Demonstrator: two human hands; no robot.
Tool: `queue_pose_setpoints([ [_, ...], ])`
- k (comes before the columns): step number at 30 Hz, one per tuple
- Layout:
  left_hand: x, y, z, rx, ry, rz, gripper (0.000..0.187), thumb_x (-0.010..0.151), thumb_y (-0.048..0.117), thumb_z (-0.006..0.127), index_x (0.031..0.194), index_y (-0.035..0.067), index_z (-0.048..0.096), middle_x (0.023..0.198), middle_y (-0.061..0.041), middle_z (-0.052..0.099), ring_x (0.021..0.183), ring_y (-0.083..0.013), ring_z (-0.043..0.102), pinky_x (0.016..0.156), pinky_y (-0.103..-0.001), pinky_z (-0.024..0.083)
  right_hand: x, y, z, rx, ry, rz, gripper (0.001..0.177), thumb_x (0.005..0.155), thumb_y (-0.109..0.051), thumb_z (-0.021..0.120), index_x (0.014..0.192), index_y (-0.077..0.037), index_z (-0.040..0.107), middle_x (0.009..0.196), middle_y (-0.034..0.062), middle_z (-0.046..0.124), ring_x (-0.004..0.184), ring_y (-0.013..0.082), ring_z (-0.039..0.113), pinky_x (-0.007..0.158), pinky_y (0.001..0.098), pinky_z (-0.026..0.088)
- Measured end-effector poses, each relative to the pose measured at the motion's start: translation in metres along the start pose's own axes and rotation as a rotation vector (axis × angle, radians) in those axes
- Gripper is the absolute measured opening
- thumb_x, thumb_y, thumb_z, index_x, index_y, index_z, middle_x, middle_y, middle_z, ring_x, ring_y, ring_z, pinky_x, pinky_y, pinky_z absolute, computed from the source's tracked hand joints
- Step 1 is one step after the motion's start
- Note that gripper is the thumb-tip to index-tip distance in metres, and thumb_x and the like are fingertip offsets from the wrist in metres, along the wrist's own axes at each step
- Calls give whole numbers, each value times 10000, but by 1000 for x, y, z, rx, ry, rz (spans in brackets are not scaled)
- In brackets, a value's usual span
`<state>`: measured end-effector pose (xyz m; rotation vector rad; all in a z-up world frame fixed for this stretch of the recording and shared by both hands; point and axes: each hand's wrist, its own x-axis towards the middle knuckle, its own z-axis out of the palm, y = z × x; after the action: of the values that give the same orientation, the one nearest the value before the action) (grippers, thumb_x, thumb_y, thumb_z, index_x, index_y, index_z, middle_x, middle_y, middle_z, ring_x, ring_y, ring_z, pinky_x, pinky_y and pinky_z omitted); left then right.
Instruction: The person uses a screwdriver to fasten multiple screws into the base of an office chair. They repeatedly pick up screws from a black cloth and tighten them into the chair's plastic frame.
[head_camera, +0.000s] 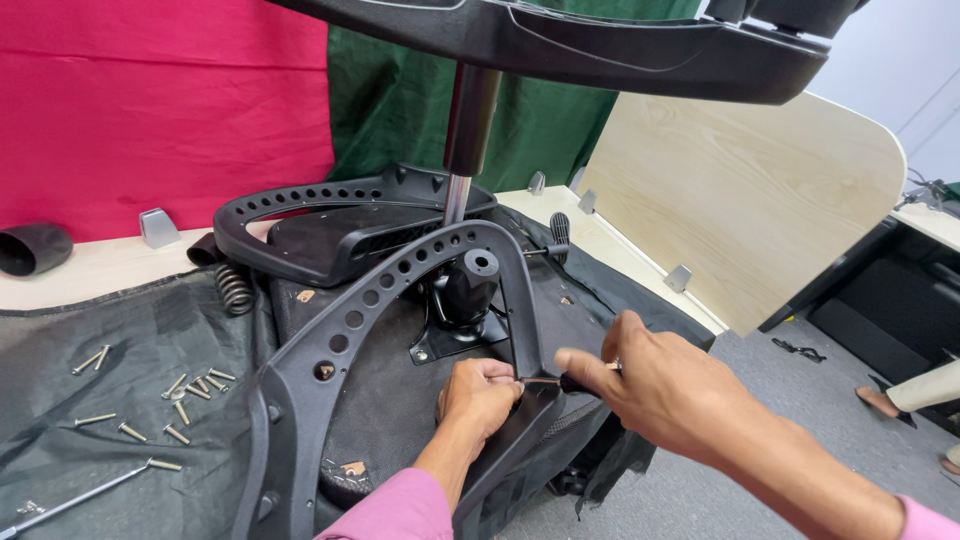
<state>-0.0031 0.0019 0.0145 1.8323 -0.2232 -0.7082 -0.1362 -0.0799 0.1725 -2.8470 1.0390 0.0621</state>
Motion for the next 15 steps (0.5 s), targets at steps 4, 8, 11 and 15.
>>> queue_pose_setpoints([
  [4,1,0,1,5,-3,13,304,777,181,793,1080,163,811,983,35,822,983,-129,756,913,-289,540,-6,17,-1,-37,49,-408,477,782,-419,785,1005,-44,593,906,180,620,806,383,687,679,469,545],
  [8,1,-1,0,-5,-6,16,309,772,173,790,1080,160,809,992,32,824,980,-131,762,913,-288,550,-6,10,12,-139,16,-249,397,992,-424,611,938,-31,627,862,197,686,865,400,700,717,461,566],
  [11,2,-1,1,5,-3,12,309,773,175,787,1082,164,812,1005,34,822,988,-130,758,915,-288,549,-3,7,15,-102,-44,-93,408,1020,-449,627,990,-44,584,824,200,702,857,398,698,730,456,553],
  [15,3,-2,2,-2,-2,35,313,764,171,794,1076,155,808,987,23,828,974,-137,768,908,-288,548,-6,21,9,3,75,-586,484,767,-362,795,1045,-48,554,944,195,613,741,379,691,626,463,534],
])
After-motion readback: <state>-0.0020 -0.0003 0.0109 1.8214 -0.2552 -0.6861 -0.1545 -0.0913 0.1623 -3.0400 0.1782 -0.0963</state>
